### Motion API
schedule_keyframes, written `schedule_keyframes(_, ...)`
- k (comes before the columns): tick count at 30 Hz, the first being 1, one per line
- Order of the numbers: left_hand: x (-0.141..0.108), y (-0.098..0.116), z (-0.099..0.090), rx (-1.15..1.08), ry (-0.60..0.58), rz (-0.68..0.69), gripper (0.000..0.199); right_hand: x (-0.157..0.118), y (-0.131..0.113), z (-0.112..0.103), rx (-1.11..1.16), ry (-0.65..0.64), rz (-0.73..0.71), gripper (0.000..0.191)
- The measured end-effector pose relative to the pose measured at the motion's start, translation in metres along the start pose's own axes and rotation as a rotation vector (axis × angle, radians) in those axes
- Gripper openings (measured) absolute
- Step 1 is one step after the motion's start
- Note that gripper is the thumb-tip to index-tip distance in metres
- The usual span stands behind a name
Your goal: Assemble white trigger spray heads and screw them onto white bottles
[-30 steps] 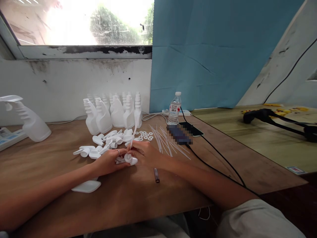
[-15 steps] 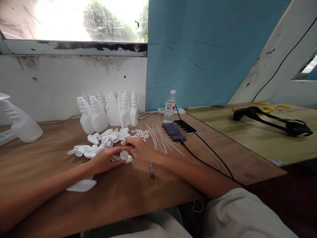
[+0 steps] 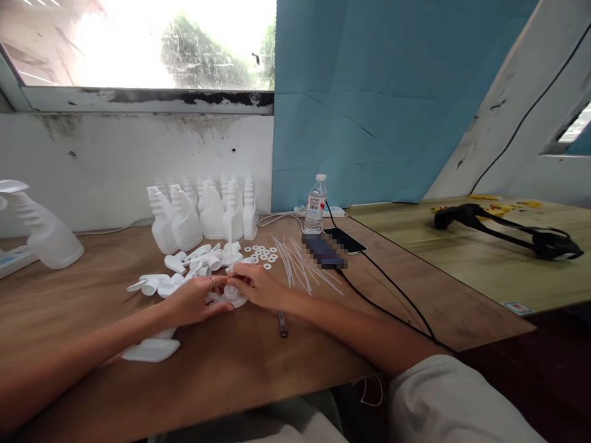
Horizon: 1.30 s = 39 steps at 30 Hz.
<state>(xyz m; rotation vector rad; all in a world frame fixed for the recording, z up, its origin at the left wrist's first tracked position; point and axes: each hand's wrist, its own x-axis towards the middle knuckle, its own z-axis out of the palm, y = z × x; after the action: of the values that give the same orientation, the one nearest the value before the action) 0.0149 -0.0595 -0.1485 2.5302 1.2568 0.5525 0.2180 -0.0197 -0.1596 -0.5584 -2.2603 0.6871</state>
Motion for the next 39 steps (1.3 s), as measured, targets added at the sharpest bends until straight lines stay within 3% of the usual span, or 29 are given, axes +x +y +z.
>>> schedule_keyframes(3,0.002,0.0,-0.029,-0.012,0.106,0.011,0.037,-0.004,0.002,-0.001,-0.028,-0.03,-0.049,0.025)
schedule_keyframes(5,0.005,-0.011,-0.057,0.048,0.323,-0.023,0.035,-0.006,0.003,-0.001,-0.002,-0.08,-0.043,0.025)
schedule_keyframes(7,0.009,-0.033,-0.091,0.191,0.557,-0.09,0.035,-0.008,0.002,0.0,0.018,-0.124,-0.034,0.021)
schedule_keyframes(10,0.016,-0.076,-0.143,0.351,0.774,-0.251,0.041,-0.01,0.0,0.001,-0.005,-0.157,0.011,0.025)
schedule_keyframes(12,0.024,-0.105,-0.171,0.254,0.839,-0.348,0.049,-0.01,-0.001,0.002,-0.023,-0.167,0.068,0.029)
schedule_keyframes(14,0.032,-0.127,-0.186,0.027,0.838,-0.459,0.065,-0.011,-0.002,0.001,-0.028,-0.173,0.121,0.026)
schedule_keyframes(18,0.045,-0.149,-0.18,-0.188,0.736,-0.524,0.081,-0.01,-0.003,-0.004,0.085,-0.137,0.142,0.033)
schedule_keyframes(22,0.051,-0.153,-0.158,-0.294,0.587,-0.505,0.072,-0.006,-0.001,-0.016,0.155,-0.015,0.131,0.041)
schedule_keyframes(26,0.05,-0.149,-0.16,-0.228,0.619,-0.522,0.068,-0.001,0.003,-0.034,-0.014,0.113,0.127,0.031)
schedule_keyframes(31,0.035,-0.114,-0.184,0.015,0.736,-0.474,0.062,-0.001,0.006,-0.052,-0.09,0.253,0.101,0.03)
schedule_keyframes(35,0.022,-0.072,-0.188,0.494,0.673,-0.184,0.041,-0.002,0.007,-0.056,-0.033,0.355,0.04,0.028)
schedule_keyframes(39,0.021,-0.047,-0.18,0.75,0.624,-0.141,0.037,-0.004,0.009,-0.056,-0.045,0.368,-0.016,0.027)
